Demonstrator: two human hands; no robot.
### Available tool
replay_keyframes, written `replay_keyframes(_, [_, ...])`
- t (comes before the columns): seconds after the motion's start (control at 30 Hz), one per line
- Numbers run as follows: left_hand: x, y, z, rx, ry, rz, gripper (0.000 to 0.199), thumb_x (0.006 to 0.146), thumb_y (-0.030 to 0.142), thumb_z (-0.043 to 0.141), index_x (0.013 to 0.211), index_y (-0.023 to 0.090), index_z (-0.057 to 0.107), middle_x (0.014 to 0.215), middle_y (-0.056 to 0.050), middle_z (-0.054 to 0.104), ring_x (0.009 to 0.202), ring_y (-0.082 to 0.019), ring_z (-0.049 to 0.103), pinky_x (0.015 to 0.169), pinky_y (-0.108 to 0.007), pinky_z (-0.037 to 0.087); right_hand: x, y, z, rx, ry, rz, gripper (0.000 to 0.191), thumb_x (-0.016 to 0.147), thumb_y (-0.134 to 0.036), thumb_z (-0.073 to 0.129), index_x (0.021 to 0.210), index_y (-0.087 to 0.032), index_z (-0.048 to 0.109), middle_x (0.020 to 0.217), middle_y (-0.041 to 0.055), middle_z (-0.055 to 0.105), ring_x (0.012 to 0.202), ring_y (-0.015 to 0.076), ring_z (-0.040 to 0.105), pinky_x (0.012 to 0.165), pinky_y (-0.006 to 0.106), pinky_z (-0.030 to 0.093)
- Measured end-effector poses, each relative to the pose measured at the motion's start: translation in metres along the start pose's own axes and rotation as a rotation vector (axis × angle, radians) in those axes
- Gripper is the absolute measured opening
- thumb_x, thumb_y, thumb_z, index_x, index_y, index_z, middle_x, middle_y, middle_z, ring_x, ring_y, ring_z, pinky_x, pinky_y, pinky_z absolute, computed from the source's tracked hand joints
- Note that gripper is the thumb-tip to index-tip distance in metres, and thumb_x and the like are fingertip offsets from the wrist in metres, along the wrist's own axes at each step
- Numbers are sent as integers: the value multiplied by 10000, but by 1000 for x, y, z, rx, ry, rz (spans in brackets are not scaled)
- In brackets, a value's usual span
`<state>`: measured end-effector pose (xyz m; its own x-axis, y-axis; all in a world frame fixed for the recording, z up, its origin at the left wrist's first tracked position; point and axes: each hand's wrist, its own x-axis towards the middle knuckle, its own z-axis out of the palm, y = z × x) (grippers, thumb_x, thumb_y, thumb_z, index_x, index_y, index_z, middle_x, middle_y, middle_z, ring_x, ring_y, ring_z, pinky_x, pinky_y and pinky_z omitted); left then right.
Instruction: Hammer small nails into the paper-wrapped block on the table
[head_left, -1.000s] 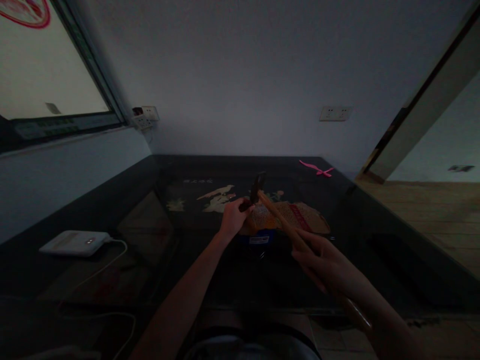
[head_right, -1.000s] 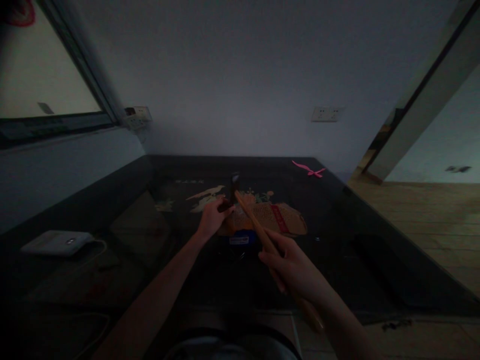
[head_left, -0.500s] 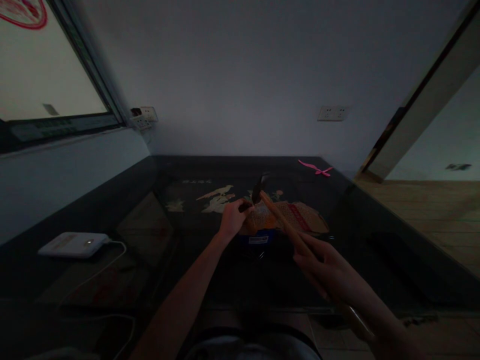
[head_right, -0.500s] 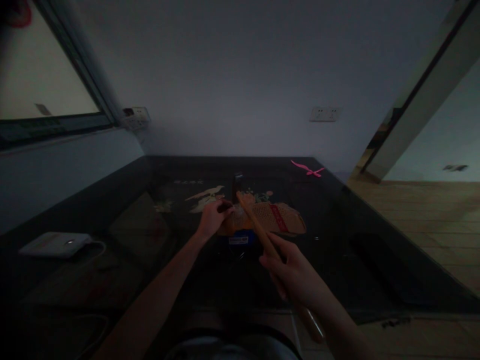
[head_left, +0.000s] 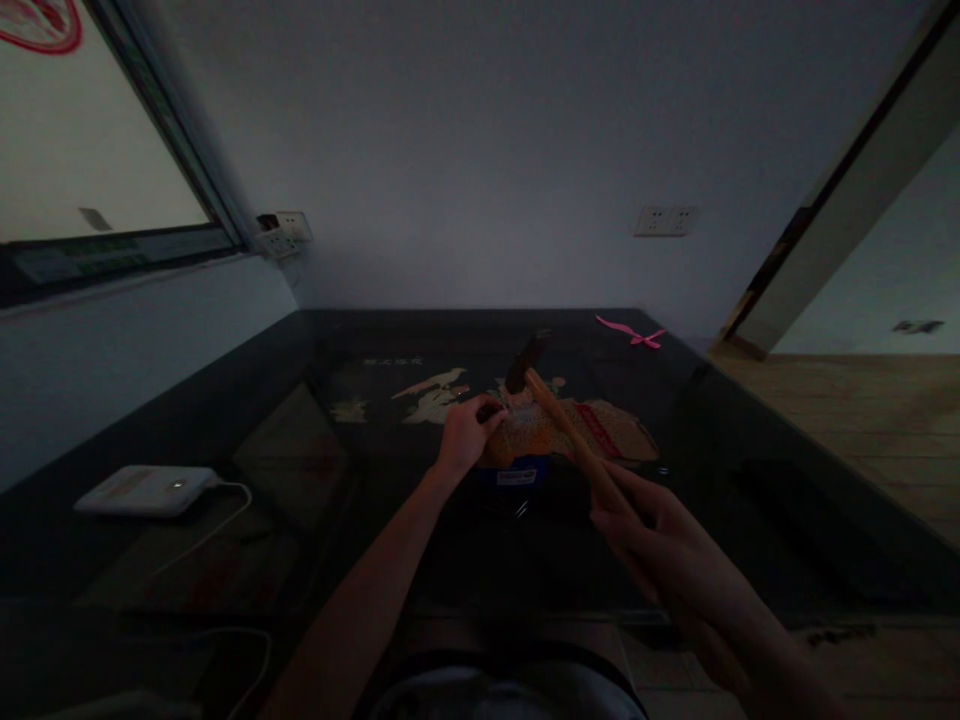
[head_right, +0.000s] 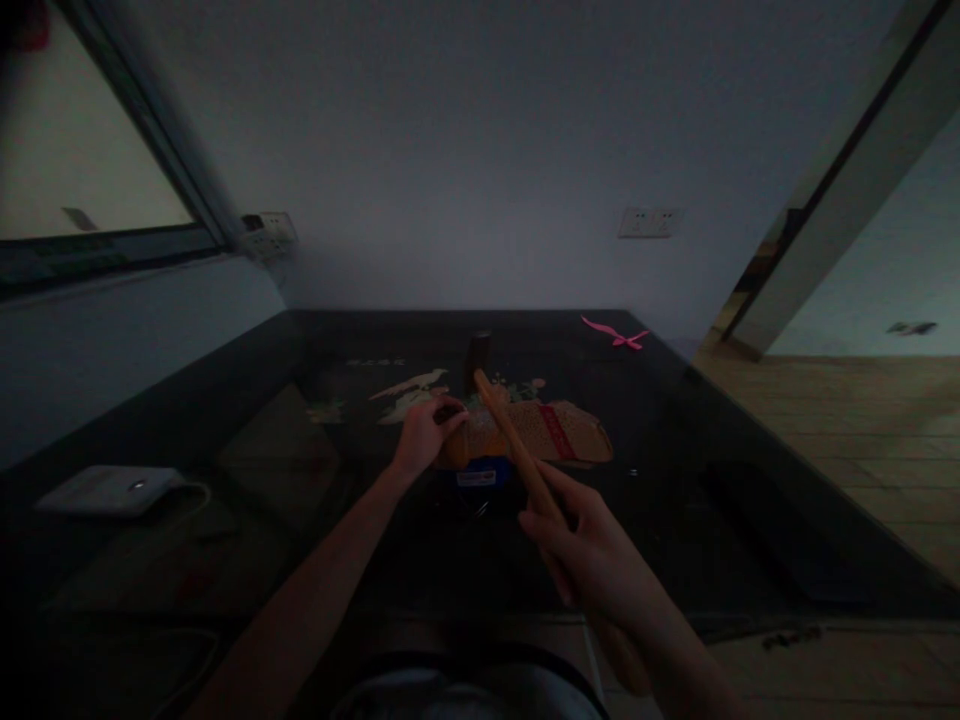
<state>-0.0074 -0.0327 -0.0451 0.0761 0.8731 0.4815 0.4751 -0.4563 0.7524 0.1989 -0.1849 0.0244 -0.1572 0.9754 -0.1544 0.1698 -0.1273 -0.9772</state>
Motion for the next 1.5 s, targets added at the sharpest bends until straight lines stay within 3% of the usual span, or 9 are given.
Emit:
replay_keyframes(0.27, [-1,1,-2,49,-5,4,86,754,182,657,839,182,669,831,-41,711,773,-181,666,729,-305,525,2,2,1,-51,-68,57,602,763,-353,606,1319,-176,455,586,-81,434,338,33,356,297,149,309])
replay_keyframes(0.43, [-1,-5,1,46,5,22,90,763,239,655,823,173,667,801,-39,703,732,-174,661,718,-304,522,0,0,0,-24,-20,24,600,746,-362,627,1304,-198,478,643,-67,461,357,23,359,301,146,311])
replay_keyframes(0.6, [-1,-3,0,70,-1,10,97,753,222,665,843,185,671,825,-40,707,755,-184,663,712,-303,518,2,1,3,9,-92,45,603,760,-342,606,1318,-169,456,581,-86,412,327,18,320,290,139,288])
replay_keyframes(0.83, [0,-4,2,36,-12,12,68,753,216,663,807,174,665,789,-30,701,716,-165,658,705,-292,517,-2,-3,2,-2,11,3,574,745,-372,629,1271,-182,500,637,-62,463,352,24,354,295,148,310])
replay_keyframes(1.03, [0,-3,0,41,-12,-12,97,745,202,672,840,181,670,826,-37,709,754,-174,663,707,-291,521,1,1,5,-41,-68,49,627,773,-340,588,1349,-159,422,565,-85,415,333,34,336,295,154,299])
replay_keyframes(1.27, [1,0,-1,42,-24,-39,75,749,215,670,804,164,668,783,-35,705,711,-164,658,691,-278,509,0,-3,5,-49,-3,-4,607,747,-331,620,1311,-161,473,669,-46,473,443,46,395,364,158,343])
replay_keyframes(1.5, [0,-1,-2,74,-25,-19,91,749,217,672,829,173,674,827,-34,709,780,-172,658,731,-282,499,1,1,6,-21,-48,53,621,765,-356,594,1334,-166,433,586,-78,428,346,29,329,301,150,279])
